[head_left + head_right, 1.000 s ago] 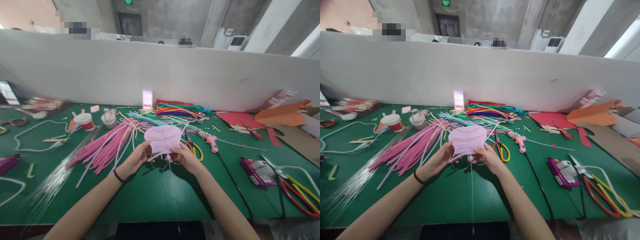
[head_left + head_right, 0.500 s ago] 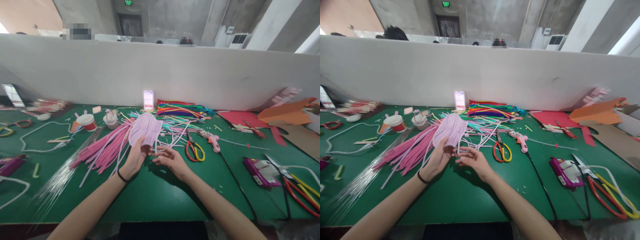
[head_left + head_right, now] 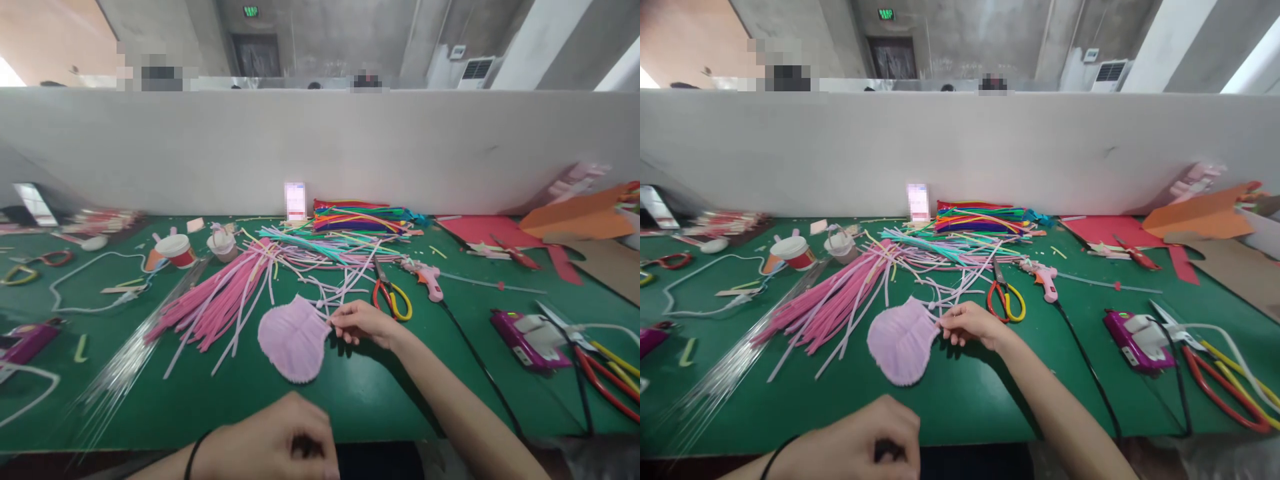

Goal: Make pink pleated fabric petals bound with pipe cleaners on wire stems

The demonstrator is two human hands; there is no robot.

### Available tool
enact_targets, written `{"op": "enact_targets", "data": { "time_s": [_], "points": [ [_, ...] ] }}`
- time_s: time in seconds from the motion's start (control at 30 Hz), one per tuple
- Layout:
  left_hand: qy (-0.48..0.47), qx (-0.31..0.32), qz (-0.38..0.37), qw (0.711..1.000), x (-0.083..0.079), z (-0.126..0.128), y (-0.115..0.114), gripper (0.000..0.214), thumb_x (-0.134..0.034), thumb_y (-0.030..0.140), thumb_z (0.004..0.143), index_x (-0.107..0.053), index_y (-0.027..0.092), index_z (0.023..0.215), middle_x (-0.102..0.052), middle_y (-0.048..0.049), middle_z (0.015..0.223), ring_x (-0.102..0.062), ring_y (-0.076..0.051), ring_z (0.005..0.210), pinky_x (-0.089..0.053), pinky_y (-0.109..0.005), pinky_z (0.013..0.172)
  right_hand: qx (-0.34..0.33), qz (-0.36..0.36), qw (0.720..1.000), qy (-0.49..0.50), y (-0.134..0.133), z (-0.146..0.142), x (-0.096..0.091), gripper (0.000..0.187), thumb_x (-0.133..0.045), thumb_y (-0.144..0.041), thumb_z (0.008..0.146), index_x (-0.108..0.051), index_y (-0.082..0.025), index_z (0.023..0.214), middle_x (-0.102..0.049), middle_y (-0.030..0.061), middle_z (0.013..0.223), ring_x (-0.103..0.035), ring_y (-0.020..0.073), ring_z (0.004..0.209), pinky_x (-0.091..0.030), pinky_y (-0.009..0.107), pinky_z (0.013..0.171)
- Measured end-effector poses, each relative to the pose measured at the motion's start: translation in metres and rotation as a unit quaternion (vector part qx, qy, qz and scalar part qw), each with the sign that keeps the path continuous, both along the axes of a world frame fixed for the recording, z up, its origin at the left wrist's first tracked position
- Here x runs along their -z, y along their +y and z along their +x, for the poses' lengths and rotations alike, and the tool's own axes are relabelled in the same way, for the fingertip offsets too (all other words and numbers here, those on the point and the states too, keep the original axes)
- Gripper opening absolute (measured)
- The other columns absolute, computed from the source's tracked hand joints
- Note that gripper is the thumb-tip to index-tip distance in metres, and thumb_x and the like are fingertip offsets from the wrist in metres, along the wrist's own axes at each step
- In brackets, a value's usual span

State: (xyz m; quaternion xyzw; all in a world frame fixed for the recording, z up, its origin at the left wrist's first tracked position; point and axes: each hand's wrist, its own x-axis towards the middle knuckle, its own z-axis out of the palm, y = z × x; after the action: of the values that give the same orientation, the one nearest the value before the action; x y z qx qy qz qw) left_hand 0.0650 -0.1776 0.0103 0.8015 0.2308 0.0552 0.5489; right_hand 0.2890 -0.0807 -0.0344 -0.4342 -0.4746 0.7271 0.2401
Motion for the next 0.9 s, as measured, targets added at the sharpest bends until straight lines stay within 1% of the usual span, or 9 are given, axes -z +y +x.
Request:
{"op": "enact_targets", "data": {
  "time_s": [0.07, 0.17, 0.23, 0.37, 0.43, 0.5, 0.67, 0.77, 0.9],
  "points": [
    [0.011, -0.080, 0.165, 0.983, -0.003, -0.010, 0.009, 0.031, -0.043, 0.037, 0.094, -0.068, 0.019, 0.091, -0.068, -0.0046, 0.084, -0.060, -0.014, 0.079, -0.045, -0.024, 0.076, -0.053, 0.006, 0.998, -0.030, 0.000, 0.002, 0.001, 0.031, -0.074, -0.039, 0.071, -0.067, -0.011, 0.080, -0.066, 0.0013, 0.067, -0.052, 0.0036, 0.042, -0.036, 0.013, 0.034],
    [0.060, -0.165, 0.372, 0.911, 0.015, -0.022, 0.036, 0.041, -0.044, 0.040, 0.093, -0.053, 0.020, 0.128, -0.058, -0.0104, 0.129, -0.051, -0.023, 0.119, -0.037, -0.037, 0.102, -0.051, 0.048, 0.995, -0.069, -0.002, -0.002, 0.004, 0.033, -0.072, -0.042, 0.072, -0.065, -0.011, 0.081, -0.069, 0.0034, 0.074, -0.052, 0.0036, 0.041, -0.034, 0.013, 0.032],
    [0.098, -0.140, 0.441, 0.881, 0.035, -0.026, 0.049, 0.055, -0.044, 0.045, 0.093, -0.039, 0.019, 0.141, -0.042, -0.0109, 0.146, -0.037, -0.026, 0.134, -0.028, -0.043, 0.110, -0.030, 0.077, 0.990, -0.114, -0.005, -0.007, 0.006, 0.031, -0.069, -0.042, 0.074, -0.063, -0.012, 0.081, -0.070, 0.0041, 0.075, -0.055, 0.0053, 0.042, -0.036, 0.014, 0.033],
    [0.144, -0.138, 0.487, 0.850, 0.063, -0.026, 0.053, 0.060, -0.036, 0.046, 0.095, -0.026, 0.018, 0.147, -0.033, -0.0093, 0.151, -0.030, -0.024, 0.138, -0.023, -0.042, 0.113, -0.023, 0.172, 0.955, -0.239, -0.016, -0.018, 0.007, 0.023, -0.058, -0.037, 0.084, -0.059, -0.015, 0.079, -0.067, 0.0011, 0.067, -0.056, 0.0079, 0.041, -0.038, 0.017, 0.037],
    [0.158, -0.143, 0.492, 0.844, 0.066, -0.025, 0.050, 0.060, -0.033, 0.046, 0.096, -0.022, 0.019, 0.149, -0.031, -0.0081, 0.152, -0.028, -0.023, 0.139, -0.021, -0.041, 0.113, -0.021, 0.272, 0.905, -0.325, -0.026, -0.025, 0.002, 0.022, -0.052, -0.035, 0.089, -0.059, -0.017, 0.078, -0.065, -0.0003, 0.063, -0.057, 0.0091, 0.045, -0.040, 0.020, 0.045],
    [0.166, -0.136, 0.497, 0.841, 0.066, -0.024, 0.049, 0.060, -0.032, 0.047, 0.097, -0.021, 0.020, 0.149, -0.029, -0.0068, 0.153, -0.027, -0.023, 0.140, -0.020, -0.041, 0.113, -0.007, 0.378, 0.829, -0.413, -0.037, -0.031, -0.002, 0.021, -0.050, -0.031, 0.091, -0.059, -0.018, 0.077, -0.066, 0.0010, 0.070, -0.062, 0.0127, 0.061, -0.041, 0.022, 0.056],
    [0.180, -0.135, 0.522, 0.823, 0.068, -0.020, 0.049, 0.058, -0.030, 0.047, 0.097, -0.028, 0.018, 0.147, -0.032, -0.0077, 0.152, -0.025, -0.023, 0.141, -0.015, -0.043, 0.114, -0.046, 0.475, 0.663, -0.577, -0.058, -0.042, 0.000, 0.019, -0.043, -0.024, 0.095, -0.060, -0.020, 0.087, -0.065, 0.0038, 0.085, -0.061, 0.0141, 0.064, -0.029, 0.026, 0.051],
    [0.189, -0.141, 0.535, 0.811, 0.071, -0.017, 0.047, 0.056, -0.029, 0.043, 0.098, -0.031, 0.014, 0.146, -0.030, -0.0105, 0.152, -0.023, -0.024, 0.142, -0.013, -0.044, 0.114, -0.064, 0.506, 0.616, -0.600, -0.060, -0.042, 0.006, 0.021, -0.041, -0.021, 0.096, -0.059, -0.020, 0.086, -0.063, 0.0029, 0.082, -0.060, 0.0136, 0.062, -0.024, 0.028, 0.049],
    [0.186, -0.136, 0.541, 0.809, 0.073, -0.014, 0.044, 0.052, -0.028, 0.038, 0.098, -0.028, 0.017, 0.147, -0.027, -0.0099, 0.154, -0.018, -0.024, 0.143, -0.013, -0.046, 0.114, -0.047, 0.531, 0.605, -0.591, -0.057, -0.036, 0.011, 0.018, -0.043, -0.023, 0.096, -0.059, -0.021, 0.087, -0.061, 0.0015, 0.084, -0.060, 0.0137, 0.066, -0.025, 0.028, 0.050]
  ]
}}
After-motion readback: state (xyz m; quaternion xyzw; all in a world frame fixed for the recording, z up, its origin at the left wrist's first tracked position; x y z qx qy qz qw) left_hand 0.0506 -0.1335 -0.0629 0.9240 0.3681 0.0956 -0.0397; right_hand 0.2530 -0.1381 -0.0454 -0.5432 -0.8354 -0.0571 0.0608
